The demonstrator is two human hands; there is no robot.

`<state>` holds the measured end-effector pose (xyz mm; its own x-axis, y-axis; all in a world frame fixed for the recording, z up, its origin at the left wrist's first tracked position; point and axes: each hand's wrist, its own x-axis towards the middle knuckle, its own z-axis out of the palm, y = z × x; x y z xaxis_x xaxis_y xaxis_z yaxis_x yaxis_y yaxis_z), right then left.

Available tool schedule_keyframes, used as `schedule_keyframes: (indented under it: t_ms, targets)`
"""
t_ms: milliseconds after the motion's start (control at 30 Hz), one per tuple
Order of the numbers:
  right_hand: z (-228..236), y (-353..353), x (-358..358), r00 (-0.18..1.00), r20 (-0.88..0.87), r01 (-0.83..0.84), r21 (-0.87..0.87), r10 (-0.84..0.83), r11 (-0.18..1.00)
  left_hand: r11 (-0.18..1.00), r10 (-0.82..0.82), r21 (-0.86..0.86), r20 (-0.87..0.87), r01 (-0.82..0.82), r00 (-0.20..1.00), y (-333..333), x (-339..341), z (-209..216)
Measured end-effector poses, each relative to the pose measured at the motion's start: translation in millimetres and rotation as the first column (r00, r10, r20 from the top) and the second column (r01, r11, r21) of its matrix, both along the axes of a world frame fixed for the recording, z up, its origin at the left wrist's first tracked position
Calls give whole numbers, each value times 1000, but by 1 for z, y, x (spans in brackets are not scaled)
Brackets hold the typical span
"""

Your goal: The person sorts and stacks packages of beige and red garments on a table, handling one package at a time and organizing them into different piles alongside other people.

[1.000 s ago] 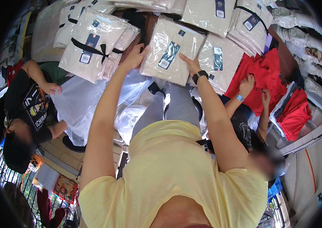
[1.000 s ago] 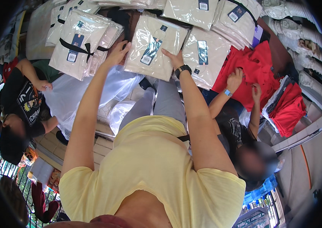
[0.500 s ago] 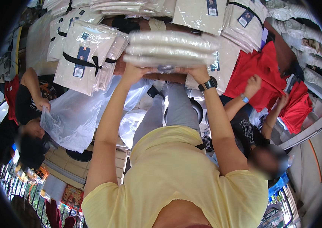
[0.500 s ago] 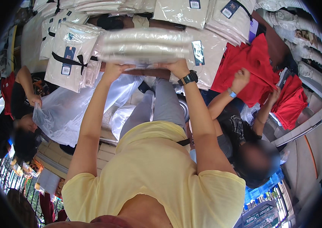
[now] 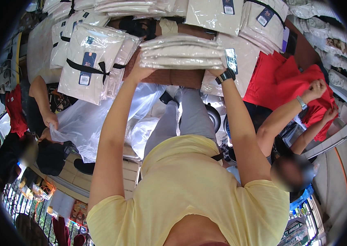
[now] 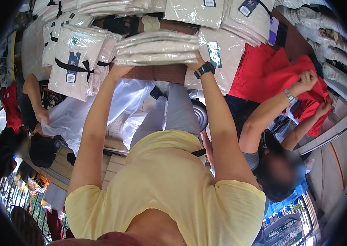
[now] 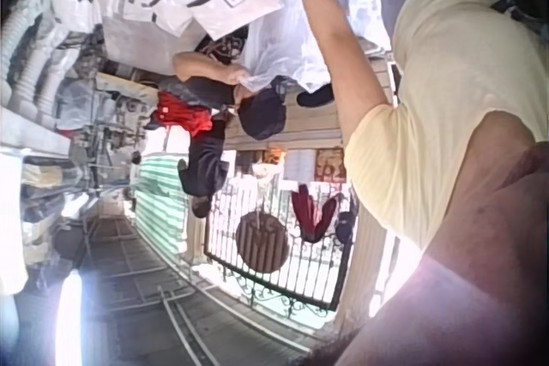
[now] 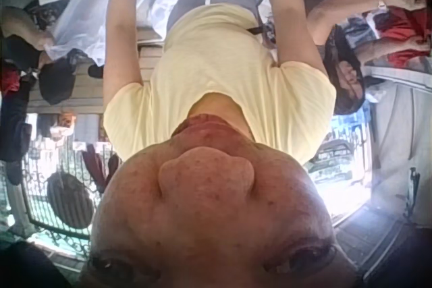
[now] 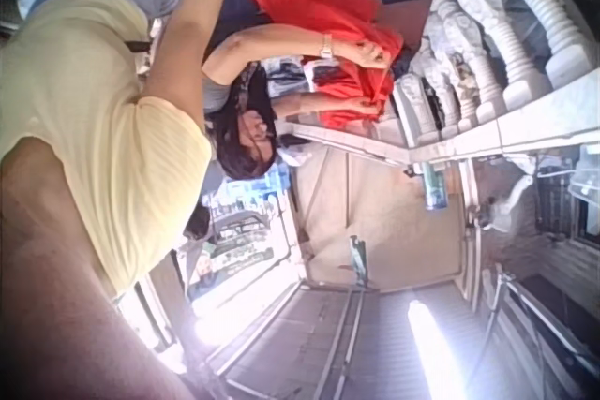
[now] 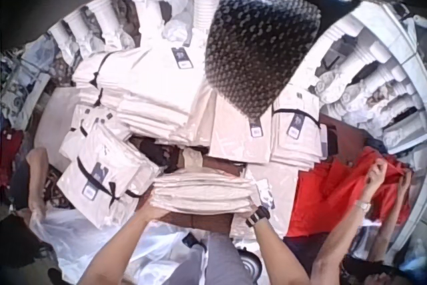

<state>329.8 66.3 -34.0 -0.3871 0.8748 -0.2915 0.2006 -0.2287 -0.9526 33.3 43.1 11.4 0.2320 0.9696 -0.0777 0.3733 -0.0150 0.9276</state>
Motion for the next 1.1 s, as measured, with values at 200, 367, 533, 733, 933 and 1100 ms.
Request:
schedule_keyframes:
  t_ms: [200, 367, 533, 733, 933, 1100]
  targets:
    - [11, 30, -2, 939, 80, -283, -374, 334, 883, 994, -15, -111, 11, 16, 1000, 18, 1, -9]
    - [26, 43, -20, 903, 341, -240, -104, 261, 965, 955, 264, -160, 64, -251, 962, 16, 7, -15]
    - [74, 43, -23, 998, 31, -52, -101, 56, 994, 850, 288, -514, 276, -112, 917, 26, 4, 36]
    - [62, -24, -33, 964, -143, 140, -441, -224, 886, 725, 436, -675, 300, -134, 848, -26, 5, 33]
    - [-19, -88, -1, 660, -404, -63, -869, -633, 490, 781, 186, -618, 93, -89, 978, -13, 35, 55]
    - [-32, -103, 4, 406, -564, -232, -824, -718, 516, 819, 89, -574, 144, 10, 986, -10, 27, 65]
